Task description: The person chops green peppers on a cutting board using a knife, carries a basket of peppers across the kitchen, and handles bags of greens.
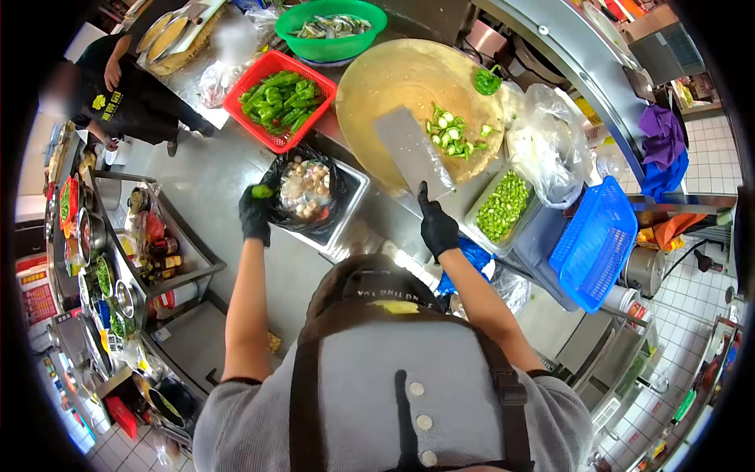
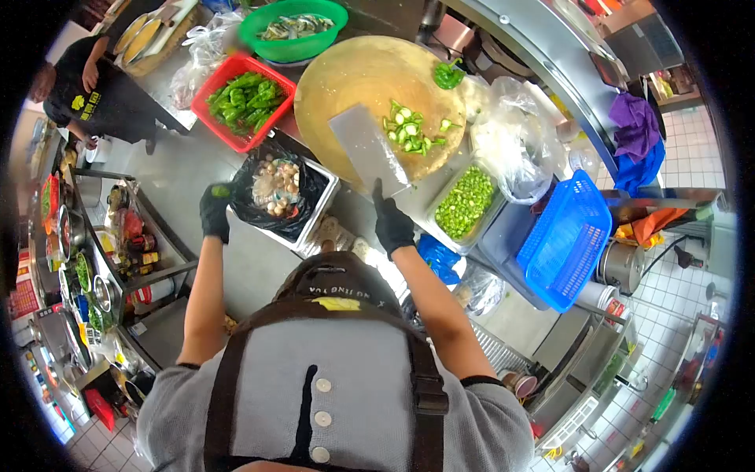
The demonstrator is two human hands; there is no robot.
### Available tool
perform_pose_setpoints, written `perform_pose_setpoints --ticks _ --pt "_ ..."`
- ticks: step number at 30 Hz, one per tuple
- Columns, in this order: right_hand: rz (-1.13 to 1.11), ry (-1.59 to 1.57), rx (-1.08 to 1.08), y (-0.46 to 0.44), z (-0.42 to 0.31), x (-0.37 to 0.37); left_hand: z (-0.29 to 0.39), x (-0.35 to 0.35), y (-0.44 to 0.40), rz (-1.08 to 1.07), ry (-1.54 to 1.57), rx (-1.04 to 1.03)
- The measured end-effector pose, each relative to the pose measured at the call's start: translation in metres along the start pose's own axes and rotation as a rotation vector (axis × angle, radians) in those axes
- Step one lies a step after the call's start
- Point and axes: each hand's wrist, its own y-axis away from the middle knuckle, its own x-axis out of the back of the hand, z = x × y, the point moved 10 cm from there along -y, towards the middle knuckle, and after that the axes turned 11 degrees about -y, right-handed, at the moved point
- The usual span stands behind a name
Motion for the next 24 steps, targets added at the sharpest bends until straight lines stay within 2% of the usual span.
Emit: perform_pose_setpoints --ticks 1,2,5,7,9,11,13,15,16,17,18,20,21,22,23,24 --pt "0.031 -0.011 0.011 -0.005 -0.001 0.006 0.012 0.013 0.01 0.027 0.012 -0.038" --pt "0.045 -0.027 0.01 -0.001 -0.002 0.009 0.014 0.013 0.024 0.02 0.173 0.037" --pt "0.261 -0.238 0.127 0.01 -0.03 0.074 -0.017 -0.018 0.026 0.019 0.238 0.195" --pt "0.364 -0.294 0.135 0.017 -0.032 0.099 -0.003 -0.069 0.023 -0.053 0.24 0.262" --pt "0.396 -0.336 0.093 0.024 -0.035 0.116 0.02 -0.15 0.007 -0.314 0.339 0.18" --pt "0.44 -0.288 0.093 0.035 -0.031 0.12 0.054 -0.195 -0.02 -0.304 0.179 -0.005" --pt "0.444 -0.359 0.087 0.048 -0.025 0.118 0.07 -0.221 -0.04 -0.351 0.163 0.138" --pt "0.399 -0.401 0.013 0.065 -0.017 0.115 0.126 -0.247 -0.047 -0.207 -0.486 -0.703" --pt "0.413 -0.472 0.013 0.073 -0.018 0.117 0.12 -0.279 -0.055 -0.341 -0.545 -0.687" --pt "0.389 -0.517 -0.027 0.078 -0.018 0.116 0.129 -0.302 -0.029 -0.078 -0.581 -1.214" --pt "0.367 -0.562 -0.068 0.085 -0.018 0.114 0.163 -0.309 0.004 -0.268 -0.497 -1.41" --pt "0.446 -0.554 -0.033 0.092 0.003 0.1 0.102 -0.387 -0.012 -0.5 -1.063 -1.176" --pt "0.479 -0.398 0.042 0.095 -0.011 0.112 0.113 -0.371 0.005 -0.069 -0.774 -1.447" --pt "0.461 -0.396 -0.049 0.098 0.002 0.106 0.087 -0.391 -0.013 -0.311 -0.699 -1.265" --pt "0.44 -0.393 -0.14 0.1 0.015 0.099 0.085 -0.401 -0.016 -0.417 -1.117 -1.079" --pt "0.416 -0.387 -0.231 0.103 0.028 0.092 0.122 -0.378 0.0 -0.48 -1.127 -1.081"
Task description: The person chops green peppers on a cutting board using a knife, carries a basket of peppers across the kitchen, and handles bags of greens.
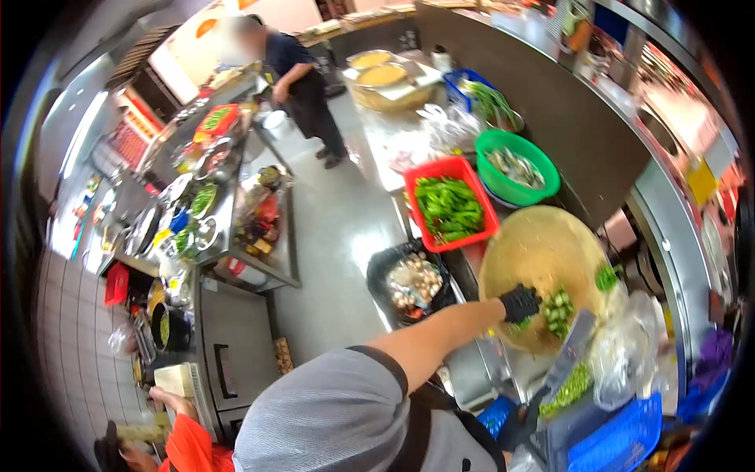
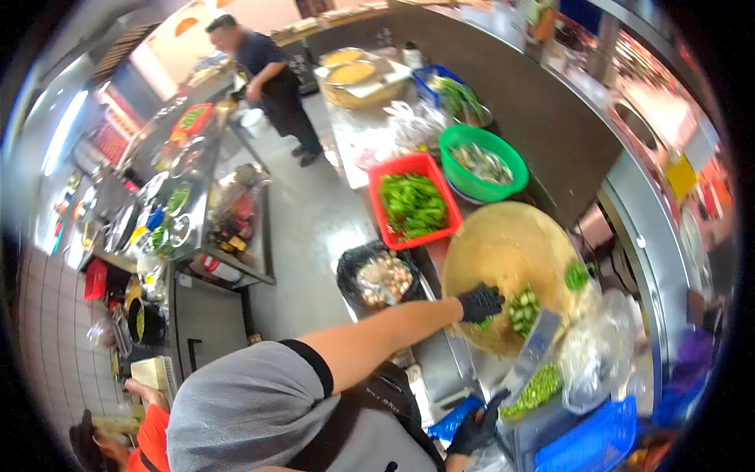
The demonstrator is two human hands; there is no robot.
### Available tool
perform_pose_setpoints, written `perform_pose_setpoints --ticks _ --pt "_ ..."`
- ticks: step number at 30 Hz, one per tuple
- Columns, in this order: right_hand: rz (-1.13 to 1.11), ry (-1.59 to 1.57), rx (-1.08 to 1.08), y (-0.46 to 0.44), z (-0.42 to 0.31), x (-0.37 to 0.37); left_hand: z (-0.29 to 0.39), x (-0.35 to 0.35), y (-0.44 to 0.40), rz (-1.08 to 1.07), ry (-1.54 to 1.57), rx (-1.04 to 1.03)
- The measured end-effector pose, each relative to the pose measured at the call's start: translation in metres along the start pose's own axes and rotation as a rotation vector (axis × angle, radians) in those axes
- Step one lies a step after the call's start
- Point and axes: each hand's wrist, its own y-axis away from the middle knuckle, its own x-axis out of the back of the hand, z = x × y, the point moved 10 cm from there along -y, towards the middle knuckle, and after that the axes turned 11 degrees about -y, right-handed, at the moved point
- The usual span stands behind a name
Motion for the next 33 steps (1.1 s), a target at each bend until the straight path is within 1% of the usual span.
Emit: perform_pose_setpoints --ticks 1,2,4,5,6,7,8,9,10,11,13,14,15,16,17,18,20,21,22,23,24,25,26,27,29,30,31,32,33 --pt "-0.036 -0.085 0.014 -0.002 0.015 -0.006 0.002 0.029 0.011 -0.047 0.025 -0.039" --pt "0.01 -0.141 0.188 -0.007 -0.008 -0.006 -0.022 0.031 0.018 -0.005 0.079 0.102" --pt "0.016 -0.332 0.311 -0.01 -0.02 -0.005 -0.059 0.045 0.034 0.087 0.199 0.365" --pt "-0.024 -0.468 0.263 -0.012 -0.011 -0.009 -0.077 0.055 0.043 0.129 0.123 0.358" --pt "-0.083 -0.365 0.121 -0.015 -0.02 -0.009 -0.11 0.055 0.058 0.383 0.152 0.418" --pt "-0.067 -0.307 0.142 -0.015 -0.019 -0.008 -0.142 0.054 0.064 0.442 0.16 0.36" --pt "-0.052 -0.246 0.165 -0.015 -0.015 -0.007 -0.192 0.042 0.082 0.315 0.404 0.694" --pt "-0.036 -0.182 0.19 -0.016 -0.014 -0.007 -0.215 0.071 0.09 0.284 0.011 0.84" --pt "-0.077 -0.322 0.077 -0.018 -0.003 -0.015 -0.221 0.096 0.093 0.292 -0.144 0.851" --pt "-0.093 -0.301 0.113 -0.021 -0.013 -0.017 -0.226 0.12 0.097 0.299 -0.299 0.867" --pt "-0.12 -0.254 0.179 -0.025 -0.032 -0.019 -0.245 0.08 0.089 -0.082 0.056 0.905" --pt "-0.092 -0.279 0.175 -0.027 -0.031 -0.022 -0.229 0.06 0.083 0.09 0.277 0.797" --pt "-0.064 -0.304 0.172 -0.028 -0.03 -0.026 -0.207 0.039 0.075 0.17 0.352 0.679" --pt "-0.106 -0.341 0.078 -0.028 -0.027 -0.031 -0.183 0.02 0.065 0.193 0.349 0.576" --pt "-0.144 -0.375 -0.018 -0.029 -0.024 -0.038 -0.158 -0.014 0.053 0.152 0.366 0.505" --pt "-0.135 -0.32 0.035 -0.029 -0.027 -0.04 -0.144 -0.055 0.04 0.09 0.406 0.458" --pt "-0.111 -0.148 0.188 -0.029 -0.046 -0.041 -0.135 -0.126 0.023 -0.021 0.506 0.451" --pt "-0.103 -0.076 0.231 -0.029 -0.052 -0.043 -0.135 -0.083 0.025 0.026 0.467 0.512" --pt "-0.248 -0.096 0.045 -0.031 -0.033 -0.056 -0.132 -0.032 0.028 0.073 0.431 0.574" --pt "-0.235 -0.096 0.148 -0.032 -0.045 -0.055 -0.134 -0.047 0.023 -0.007 0.254 0.468" --pt "-0.268 0.052 0.14 -0.034 -0.044 -0.061 -0.136 -0.006 0.034 0.152 0.369 0.467" --pt "-0.199 0.09 0.262 -0.037 -0.058 -0.059 -0.15 0.007 0.045 0.203 0.487 0.446" --pt "-0.175 0.105 0.272 -0.038 -0.067 -0.057 -0.165 0.02 0.067 0.336 0.622 0.481" --pt "-0.152 0.118 0.294 -0.043 -0.08 -0.06 -0.184 0.04 0.091 0.42 0.359 0.493" --pt "-0.133 0.133 0.34 -0.05 -0.09 -0.07 -0.203 0.067 0.143 0.235 0.64 0.932" --pt "-0.175 0.15 0.335 -0.053 -0.082 -0.087 -0.213 0.073 0.166 0.263 0.406 0.948" --pt "-0.16 0.245 0.413 -0.054 -0.076 -0.106 -0.229 0.05 0.185 0.322 0.407 0.953" --pt "-0.299 0.328 0.346 -0.056 -0.048 -0.138 -0.229 0.054 0.195 0.321 0.465 0.981" --pt "-0.437 0.41 0.273 -0.056 -0.036 -0.156 -0.226 0.056 0.203 0.317 0.525 1.006"
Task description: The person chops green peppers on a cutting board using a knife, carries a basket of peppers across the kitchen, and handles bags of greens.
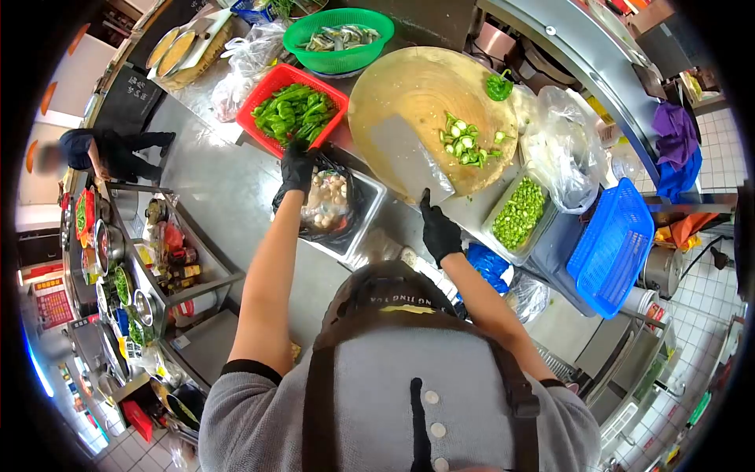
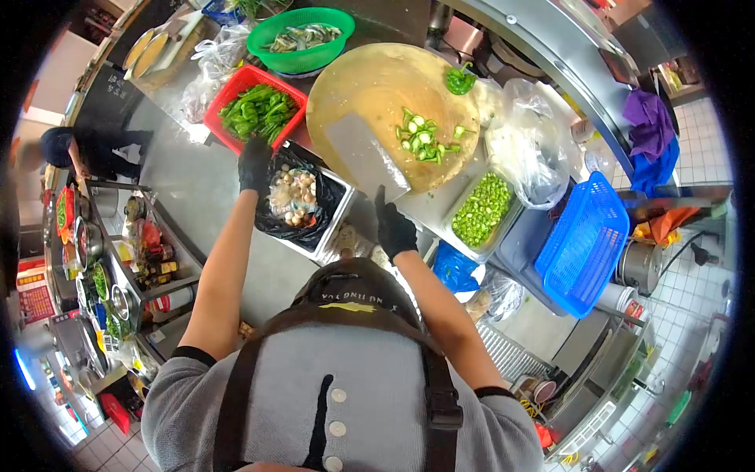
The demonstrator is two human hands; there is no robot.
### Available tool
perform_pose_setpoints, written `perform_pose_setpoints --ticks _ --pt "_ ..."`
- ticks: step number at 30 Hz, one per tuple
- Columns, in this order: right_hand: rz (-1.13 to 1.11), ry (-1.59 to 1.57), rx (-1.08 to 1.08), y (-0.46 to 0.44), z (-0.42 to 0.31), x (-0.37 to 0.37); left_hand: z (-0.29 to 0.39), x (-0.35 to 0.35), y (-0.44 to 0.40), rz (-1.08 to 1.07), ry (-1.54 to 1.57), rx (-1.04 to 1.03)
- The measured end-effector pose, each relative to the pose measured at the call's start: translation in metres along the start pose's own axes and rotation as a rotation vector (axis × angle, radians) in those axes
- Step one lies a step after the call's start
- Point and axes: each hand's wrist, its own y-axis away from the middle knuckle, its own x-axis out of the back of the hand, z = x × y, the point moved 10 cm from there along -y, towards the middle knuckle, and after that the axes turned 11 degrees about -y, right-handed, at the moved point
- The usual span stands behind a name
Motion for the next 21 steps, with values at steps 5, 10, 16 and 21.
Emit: perform_pose_setpoints --ticks 5,10,16,21 --pt "0.268 -0.276 0.036 0.016 0.0 0.053 0.035 -0.04 0.001 -0.04 -0.084 -0.252" --pt "0.519 -0.383 0.011 0.046 0.007 0.132 0.185 -0.098 0.033 -0.029 -0.163 -0.847" --pt "0.507 -0.506 -0.21 0.083 0.037 0.132 0.145 -0.132 -0.004 -0.14 -0.145 -0.938" --pt "0.536 -0.493 -0.255 0.121 0.073 0.105 0.062 -0.073 -0.121 -0.125 -0.16 -0.382"
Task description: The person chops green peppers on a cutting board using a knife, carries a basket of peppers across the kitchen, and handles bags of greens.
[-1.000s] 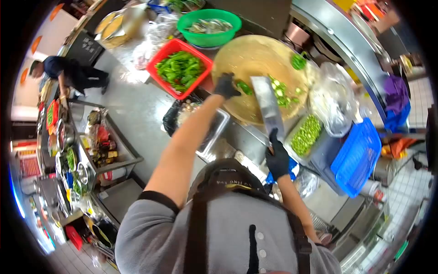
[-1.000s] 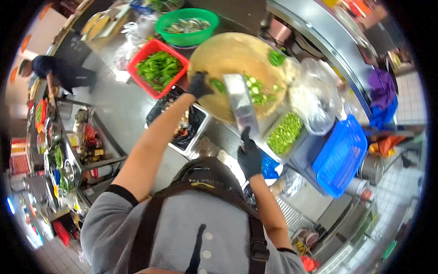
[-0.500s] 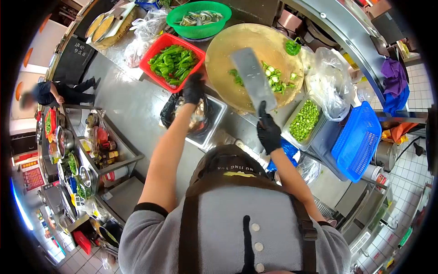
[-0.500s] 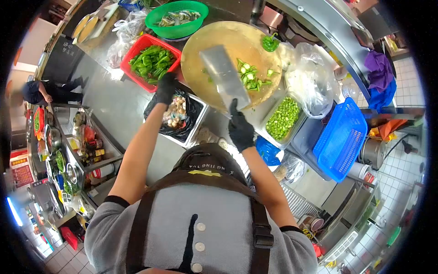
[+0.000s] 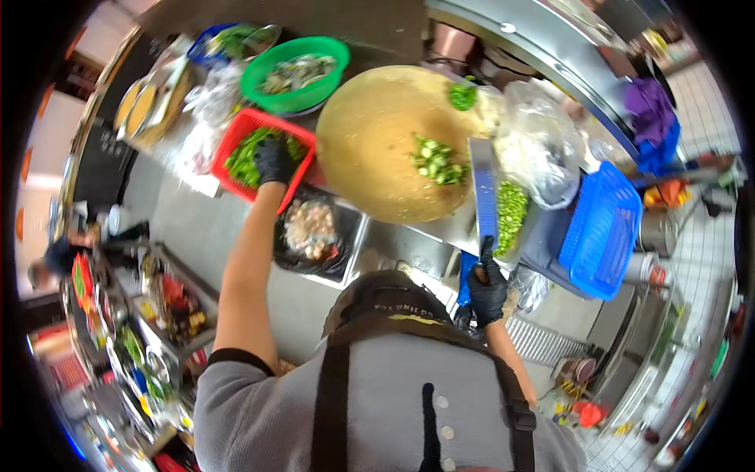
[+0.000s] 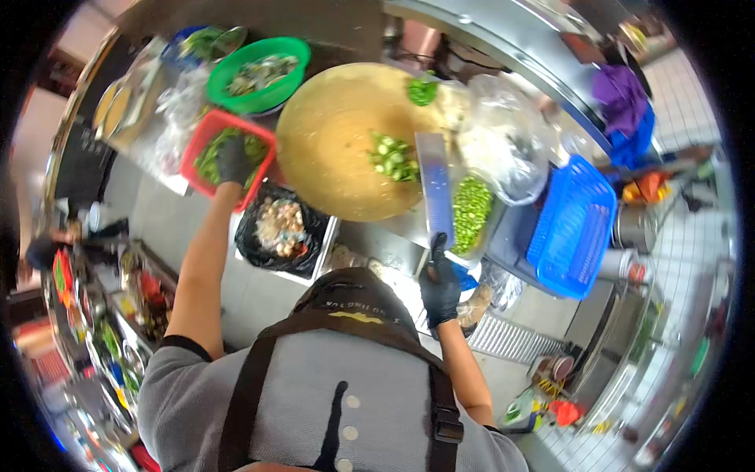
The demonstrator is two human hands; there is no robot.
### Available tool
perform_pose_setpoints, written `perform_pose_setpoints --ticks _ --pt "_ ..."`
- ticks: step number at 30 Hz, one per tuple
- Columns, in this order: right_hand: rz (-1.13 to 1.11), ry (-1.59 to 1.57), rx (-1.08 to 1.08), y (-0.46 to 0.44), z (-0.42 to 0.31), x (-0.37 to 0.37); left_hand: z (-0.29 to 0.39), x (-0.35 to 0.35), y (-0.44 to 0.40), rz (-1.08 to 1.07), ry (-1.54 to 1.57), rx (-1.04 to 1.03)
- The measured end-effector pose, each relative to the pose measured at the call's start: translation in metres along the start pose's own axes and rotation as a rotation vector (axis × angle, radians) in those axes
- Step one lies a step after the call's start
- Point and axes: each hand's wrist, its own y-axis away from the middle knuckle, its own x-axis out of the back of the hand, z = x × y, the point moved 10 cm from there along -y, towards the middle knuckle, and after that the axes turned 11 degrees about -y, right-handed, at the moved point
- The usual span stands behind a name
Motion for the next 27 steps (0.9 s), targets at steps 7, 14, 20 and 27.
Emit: perform_pose_setpoints --ticks 7,14,20,27 --pt "0.219 -0.525 -0.432 0.005 -0.002 0.002 0.277 -0.133 -0.063 0.11 -0.052 -0.535" --pt "0.448 -0.689 -0.477 0.025 0.021 0.002 0.329 -0.241 -0.096 -0.259 0.051 0.227" --pt "0.432 -0.881 -0.615 0.015 0.014 0.003 0.307 -0.166 -0.105 0.086 0.538 -0.062" --pt "-0.085 -0.857 -0.51 -0.039 -0.036 -0.031 0.174 -0.065 0.037 -0.841 1.027 0.372"
